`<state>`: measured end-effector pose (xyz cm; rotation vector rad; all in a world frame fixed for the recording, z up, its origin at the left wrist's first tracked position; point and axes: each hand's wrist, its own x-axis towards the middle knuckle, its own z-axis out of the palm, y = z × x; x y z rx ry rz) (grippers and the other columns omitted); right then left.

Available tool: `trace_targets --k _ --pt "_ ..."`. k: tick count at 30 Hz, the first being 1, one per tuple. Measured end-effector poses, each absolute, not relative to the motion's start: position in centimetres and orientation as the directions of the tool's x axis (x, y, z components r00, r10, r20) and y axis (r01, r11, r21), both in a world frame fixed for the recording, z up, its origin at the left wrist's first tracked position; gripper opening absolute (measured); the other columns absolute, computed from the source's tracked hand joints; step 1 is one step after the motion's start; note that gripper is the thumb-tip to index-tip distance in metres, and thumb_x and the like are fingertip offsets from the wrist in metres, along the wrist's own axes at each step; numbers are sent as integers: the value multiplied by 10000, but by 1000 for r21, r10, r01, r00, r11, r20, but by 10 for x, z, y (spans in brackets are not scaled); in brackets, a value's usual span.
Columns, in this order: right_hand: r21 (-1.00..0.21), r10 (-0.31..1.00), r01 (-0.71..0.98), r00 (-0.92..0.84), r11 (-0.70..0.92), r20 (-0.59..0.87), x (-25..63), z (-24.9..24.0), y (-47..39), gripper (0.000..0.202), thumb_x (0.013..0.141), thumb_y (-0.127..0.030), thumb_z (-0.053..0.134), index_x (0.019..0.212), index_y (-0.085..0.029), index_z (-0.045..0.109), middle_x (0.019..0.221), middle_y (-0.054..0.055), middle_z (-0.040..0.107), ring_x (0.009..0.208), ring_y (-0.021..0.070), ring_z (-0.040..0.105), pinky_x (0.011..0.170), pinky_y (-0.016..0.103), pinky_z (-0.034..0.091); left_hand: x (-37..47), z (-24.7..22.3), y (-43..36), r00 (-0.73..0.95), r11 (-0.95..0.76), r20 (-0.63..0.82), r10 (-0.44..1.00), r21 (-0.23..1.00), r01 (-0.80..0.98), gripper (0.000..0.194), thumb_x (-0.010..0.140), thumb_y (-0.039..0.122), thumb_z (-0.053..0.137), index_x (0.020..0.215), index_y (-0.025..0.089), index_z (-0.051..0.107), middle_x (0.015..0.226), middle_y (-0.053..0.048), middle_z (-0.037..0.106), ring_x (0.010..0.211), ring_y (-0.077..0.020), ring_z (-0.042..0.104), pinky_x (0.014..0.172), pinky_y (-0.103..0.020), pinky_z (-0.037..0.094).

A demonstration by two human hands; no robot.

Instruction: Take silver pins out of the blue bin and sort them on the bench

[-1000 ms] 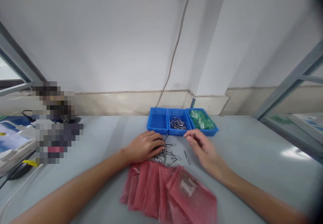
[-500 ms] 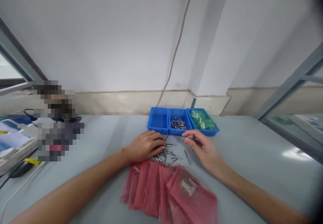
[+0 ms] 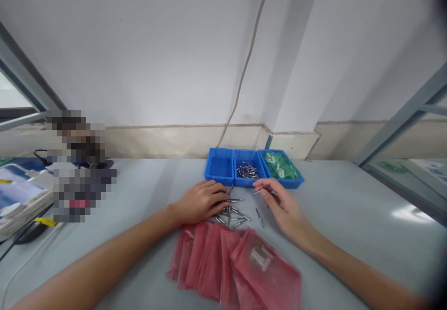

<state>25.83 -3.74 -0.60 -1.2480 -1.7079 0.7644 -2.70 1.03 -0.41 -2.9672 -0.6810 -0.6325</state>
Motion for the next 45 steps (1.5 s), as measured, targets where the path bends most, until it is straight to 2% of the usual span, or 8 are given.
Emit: trace_targets --k 6,10,13,17,20,23,27,45 --pt "-848 951 431 -133 310 280 258 -3 -39 267 1092 -476 501 1166 -285 673 1164 50 714 1073 263 660 934 370 519 -27 -3 10 819 -902 395 416 67 426 311 1134 371 474 1203 188 715 1197 -79 713 1050 -210 668 934 -356 515" --pt "-850 959 445 -115 282 258 258 -3 -39 280 1088 -480 495 1137 -282 686 988 36 712 925 253 666 818 355 518 -27 -3 10 818 -900 394 420 67 430 316 1136 371 469 1209 188 717 1196 -81 713 1046 -208 671 936 -358 520" --pt "-835 962 477 -125 273 243 258 -2 -40 298 1098 -480 462 1136 -281 681 814 7 641 782 231 617 721 342 485 -27 -3 10 823 -903 388 416 67 424 316 1136 370 469 1209 186 715 1193 -83 714 1048 -210 670 937 -355 519" --pt "-829 962 488 -156 273 225 259 -1 -42 326 1114 -482 414 1140 -288 674 738 -13 581 690 213 567 661 335 457 -27 -4 10 822 -902 386 418 71 425 312 1134 372 475 1212 185 713 1199 -81 712 1053 -211 668 944 -359 517" --pt "-823 958 489 -145 288 249 259 -2 -42 304 1106 -465 438 1134 -287 683 821 11 635 778 230 615 711 348 494 -27 -4 10 820 -902 391 418 72 426 310 1132 372 480 1208 185 716 1197 -81 711 1055 -210 668 942 -358 519" --pt "-821 952 483 -139 305 272 258 -3 -41 288 1100 -460 459 1141 -286 686 1011 46 703 906 250 644 762 359 523 -27 -4 10 816 -902 401 416 68 427 315 1132 374 478 1203 187 722 1189 -85 713 1051 -211 669 937 -358 524" --pt "-820 949 479 -137 313 283 257 -2 -40 283 1099 -471 471 1159 -287 676 1135 59 707 955 257 640 769 362 520 -27 -4 10 817 -904 403 413 70 422 317 1133 377 477 1211 189 720 1192 -88 712 1058 -210 670 945 -355 525" --pt "-842 961 464 -143 275 236 257 -3 -40 289 1082 -502 515 1183 -284 675 1122 51 721 900 245 646 736 358 498 -27 -5 11 821 -900 387 420 62 431 318 1134 375 475 1210 182 716 1210 -79 710 1054 -212 668 952 -359 513"
